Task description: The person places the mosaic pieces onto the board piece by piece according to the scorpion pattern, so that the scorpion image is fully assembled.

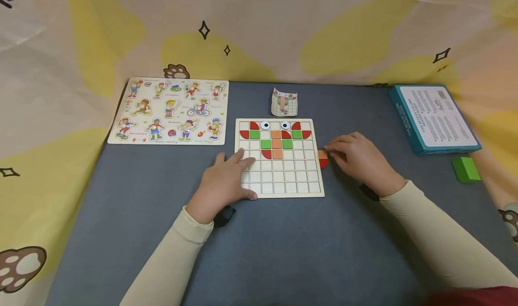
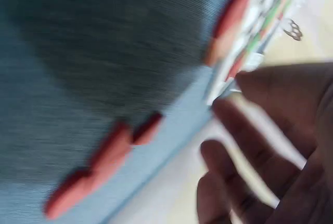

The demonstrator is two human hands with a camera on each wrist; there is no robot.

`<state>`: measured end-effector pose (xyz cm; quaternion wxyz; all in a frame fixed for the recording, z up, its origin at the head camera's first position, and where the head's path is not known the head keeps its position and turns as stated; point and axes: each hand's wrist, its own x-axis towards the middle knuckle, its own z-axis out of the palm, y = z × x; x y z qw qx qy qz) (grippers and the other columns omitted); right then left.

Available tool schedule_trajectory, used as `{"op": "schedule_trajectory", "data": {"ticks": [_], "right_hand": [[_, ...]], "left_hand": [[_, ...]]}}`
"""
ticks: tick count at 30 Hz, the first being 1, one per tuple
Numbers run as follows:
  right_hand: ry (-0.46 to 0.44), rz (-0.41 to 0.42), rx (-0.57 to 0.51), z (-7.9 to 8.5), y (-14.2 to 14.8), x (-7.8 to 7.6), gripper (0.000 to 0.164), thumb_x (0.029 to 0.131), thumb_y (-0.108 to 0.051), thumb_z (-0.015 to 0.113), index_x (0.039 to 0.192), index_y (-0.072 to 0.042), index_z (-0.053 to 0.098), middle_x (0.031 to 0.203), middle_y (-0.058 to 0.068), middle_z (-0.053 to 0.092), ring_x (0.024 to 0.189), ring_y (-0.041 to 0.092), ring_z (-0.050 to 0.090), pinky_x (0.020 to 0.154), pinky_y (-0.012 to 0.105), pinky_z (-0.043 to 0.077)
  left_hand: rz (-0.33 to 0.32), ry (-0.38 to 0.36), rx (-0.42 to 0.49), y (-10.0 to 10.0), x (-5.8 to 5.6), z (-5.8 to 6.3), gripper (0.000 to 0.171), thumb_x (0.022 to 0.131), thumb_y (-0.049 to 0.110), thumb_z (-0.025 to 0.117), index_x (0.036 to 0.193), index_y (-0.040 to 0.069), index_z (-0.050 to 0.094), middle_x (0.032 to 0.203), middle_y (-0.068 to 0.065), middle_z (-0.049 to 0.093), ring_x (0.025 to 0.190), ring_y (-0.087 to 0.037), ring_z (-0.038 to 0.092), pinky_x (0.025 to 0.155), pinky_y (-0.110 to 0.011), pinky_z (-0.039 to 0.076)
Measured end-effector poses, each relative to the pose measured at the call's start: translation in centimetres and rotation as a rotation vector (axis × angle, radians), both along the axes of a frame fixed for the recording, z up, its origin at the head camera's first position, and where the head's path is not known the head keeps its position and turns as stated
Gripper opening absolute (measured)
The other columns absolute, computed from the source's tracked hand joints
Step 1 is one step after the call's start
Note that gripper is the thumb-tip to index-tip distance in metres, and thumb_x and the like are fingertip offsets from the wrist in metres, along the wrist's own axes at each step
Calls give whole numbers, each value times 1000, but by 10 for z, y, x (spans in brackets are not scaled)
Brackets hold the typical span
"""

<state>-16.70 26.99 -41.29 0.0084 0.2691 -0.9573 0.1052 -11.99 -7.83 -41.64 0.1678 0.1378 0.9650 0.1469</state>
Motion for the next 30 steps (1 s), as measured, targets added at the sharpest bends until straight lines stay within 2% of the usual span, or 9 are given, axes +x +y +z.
{"op": "schedule_trajectory", "data": {"ticks": [3,6,10,15,18,20,22,27,30], "right_hand": [[32,80,12,-9,7,3,28,91,-4,82,119,-2,81,119,17,74,106,39,63,90,54,54],[86,103,20,-16,10,0,29,89,-5,84,117,-1,81,118,17,76,103,38,63,87,51,56],[112,93,19,-19,12,-7,26,86,-4,87,111,1,82,110,16,78,99,36,64,84,50,56],[59,70,18,-15,11,-15,18,87,-6,86,104,0,82,103,13,79,96,33,63,86,49,55],[29,28,-31,-9,6,-17,17,88,-7,85,104,-3,82,103,12,78,98,32,62,88,49,54],[25,14,-71,-5,-4,-15,16,88,-9,86,103,-4,83,102,10,79,97,31,61,89,49,52],[30,39,-108,-1,-19,-10,15,88,-10,87,102,-6,83,101,9,79,97,31,62,90,48,52],[44,191,-142,-2,-64,8,9,89,-13,86,96,-8,83,95,5,78,93,27,66,90,44,52],[53,249,-123,-5,-82,14,7,90,-13,85,95,-8,83,94,3,78,89,24,67,88,41,52]], "left_hand": [[0,4,0,-1,0,0,96,73,50,97,156,21,57,169,-13,37,132,-42,42,73,-52,57],[-3,7,-2,-1,0,0,97,73,50,97,156,21,57,169,-13,36,133,-43,42,73,-52,57],[1,-1,-2,-1,0,-1,97,73,50,97,156,21,56,170,-12,36,133,-42,41,73,-52,57],[6,-4,1,-1,0,-2,97,72,50,97,156,22,57,170,-12,36,133,-42,41,74,-53,57],[7,-8,1,-1,0,-1,97,73,50,97,156,22,57,170,-11,35,133,-41,41,74,-52,56],[7,-10,1,-1,0,-1,97,73,50,97,156,22,57,170,-12,35,132,-41,41,73,-52,56],[8,-13,2,-1,0,-1,96,73,49,97,156,22,57,170,-12,35,133,-41,41,73,-52,56],[13,-15,-1,-1,0,0,97,73,50,97,156,22,56,170,-12,35,134,-42,40,74,-52,57],[11,-14,-4,-1,0,0,97,73,50,97,156,22,56,170,-11,35,134,-42,40,74,-52,57]]}}
